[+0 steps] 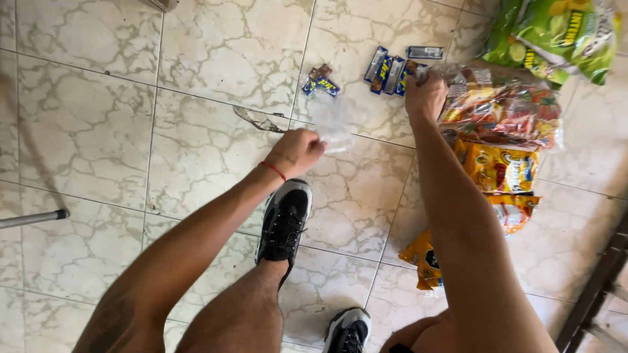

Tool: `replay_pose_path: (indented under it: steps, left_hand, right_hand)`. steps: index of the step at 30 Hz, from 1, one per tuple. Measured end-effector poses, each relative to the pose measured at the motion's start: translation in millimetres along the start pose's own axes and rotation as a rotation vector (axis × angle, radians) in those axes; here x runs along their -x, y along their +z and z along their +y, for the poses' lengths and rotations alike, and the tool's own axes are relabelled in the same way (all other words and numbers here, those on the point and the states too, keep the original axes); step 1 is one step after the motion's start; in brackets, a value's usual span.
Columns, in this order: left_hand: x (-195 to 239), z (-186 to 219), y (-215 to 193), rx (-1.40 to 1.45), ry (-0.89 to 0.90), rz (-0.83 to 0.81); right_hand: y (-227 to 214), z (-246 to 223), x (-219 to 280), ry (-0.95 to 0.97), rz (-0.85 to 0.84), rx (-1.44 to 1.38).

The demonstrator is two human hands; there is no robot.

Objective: The person gathers small snack packets from the floor and places them into a clear plastic bag. They then retrieve two bags of chips from a shelf and add them to the pile on the floor. Finally, they open a black plastic bag and begin placing the snacks inside.

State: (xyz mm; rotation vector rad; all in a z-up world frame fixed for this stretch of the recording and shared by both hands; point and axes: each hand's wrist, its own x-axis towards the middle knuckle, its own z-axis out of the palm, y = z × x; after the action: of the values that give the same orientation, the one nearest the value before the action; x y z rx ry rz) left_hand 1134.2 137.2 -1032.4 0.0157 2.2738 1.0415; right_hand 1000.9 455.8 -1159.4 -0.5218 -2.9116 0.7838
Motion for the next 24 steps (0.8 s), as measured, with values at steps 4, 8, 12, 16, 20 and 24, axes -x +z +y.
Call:
replay_pose_path:
  steps: [4, 8, 12, 16, 20, 24]
  left_hand:
    - [7.5, -6.2, 3.4, -0.105, -0.100, -0.022]
    - [0.4, -18.3, 16.4, -0.121, -0.069, 0.078]
    - [-8.9, -19.0, 28.7, -0.084, 0.014, 0.112]
    - [-19.9, -22.2, 40.1, -0.118, 0.032, 0.112]
    - [-29.5, -25.5, 41.2, -0.086, -0.009, 0.107]
    - [-23.7, -22.8, 41.0, -0.045, -0.017, 0.133]
  right_hand:
    - [42.7, 8.2, 0.8, 0.173, -0.131, 0.118]
    - [83.1, 49.7, -1.2, 0.065, -0.092, 0.329]
    - [71.0, 46.1, 12.3, -0.131, -0.141, 0.487]
    - [38.1, 34.8, 36.4, -0.115, -0.296, 0.400]
    - [2.7, 13.0, 55.8, -0.103, -0.501, 0.357]
    - [-4.0, 22.1, 82.8, -0.093, -0.623, 0.305]
